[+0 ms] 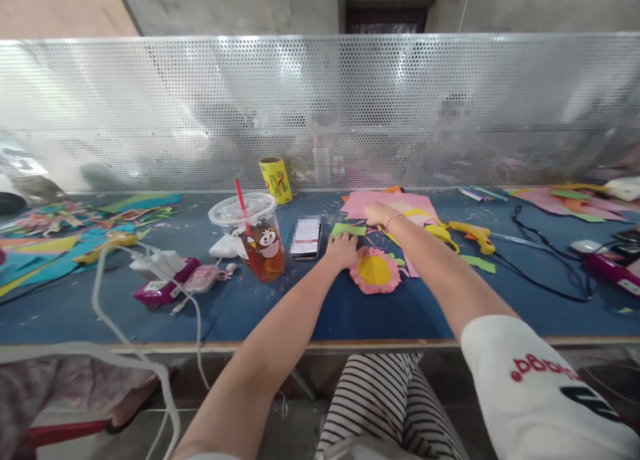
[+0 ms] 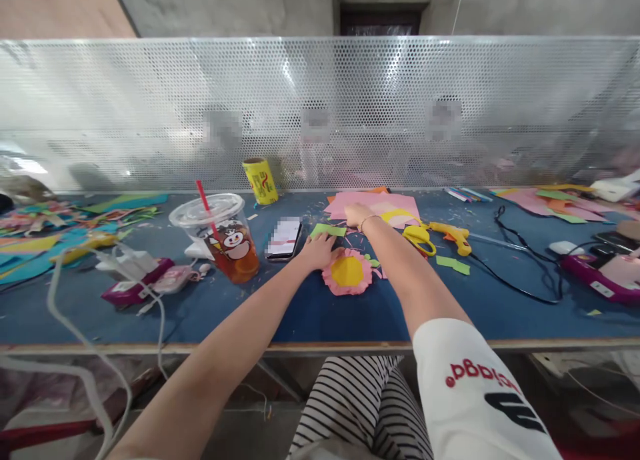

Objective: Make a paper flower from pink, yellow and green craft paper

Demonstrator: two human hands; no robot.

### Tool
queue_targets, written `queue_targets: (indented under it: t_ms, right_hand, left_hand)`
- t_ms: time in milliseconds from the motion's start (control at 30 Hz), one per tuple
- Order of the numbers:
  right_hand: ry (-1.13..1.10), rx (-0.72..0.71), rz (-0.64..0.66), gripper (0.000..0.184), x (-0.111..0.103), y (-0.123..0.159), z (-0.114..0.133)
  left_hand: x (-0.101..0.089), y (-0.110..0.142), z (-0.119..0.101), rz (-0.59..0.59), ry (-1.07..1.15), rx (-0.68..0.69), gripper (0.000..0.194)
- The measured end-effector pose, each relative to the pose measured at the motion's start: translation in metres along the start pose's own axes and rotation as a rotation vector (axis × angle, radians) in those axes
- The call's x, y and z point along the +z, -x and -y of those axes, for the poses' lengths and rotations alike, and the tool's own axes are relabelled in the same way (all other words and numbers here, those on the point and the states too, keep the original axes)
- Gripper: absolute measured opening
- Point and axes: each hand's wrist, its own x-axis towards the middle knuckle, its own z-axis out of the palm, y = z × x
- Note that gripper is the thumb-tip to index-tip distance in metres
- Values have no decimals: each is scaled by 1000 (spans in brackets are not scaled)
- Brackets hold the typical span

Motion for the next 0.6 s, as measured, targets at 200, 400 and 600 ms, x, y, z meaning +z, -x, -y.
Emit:
queue_targets:
  t_ms: [200,400,600]
  right_hand:
    - [-29,-41,107,57,7,-29,-4]
    - [-37,-35,95,53,4,-34,-3]
    - [-70,23,-22,57,11,-24,-4]
  left_hand:
    - [-1,4,-1,20,5,-14,67]
    - [-1,6,-2,3,14,-9,65]
    - [-2,3,-2,36,32,-6,63]
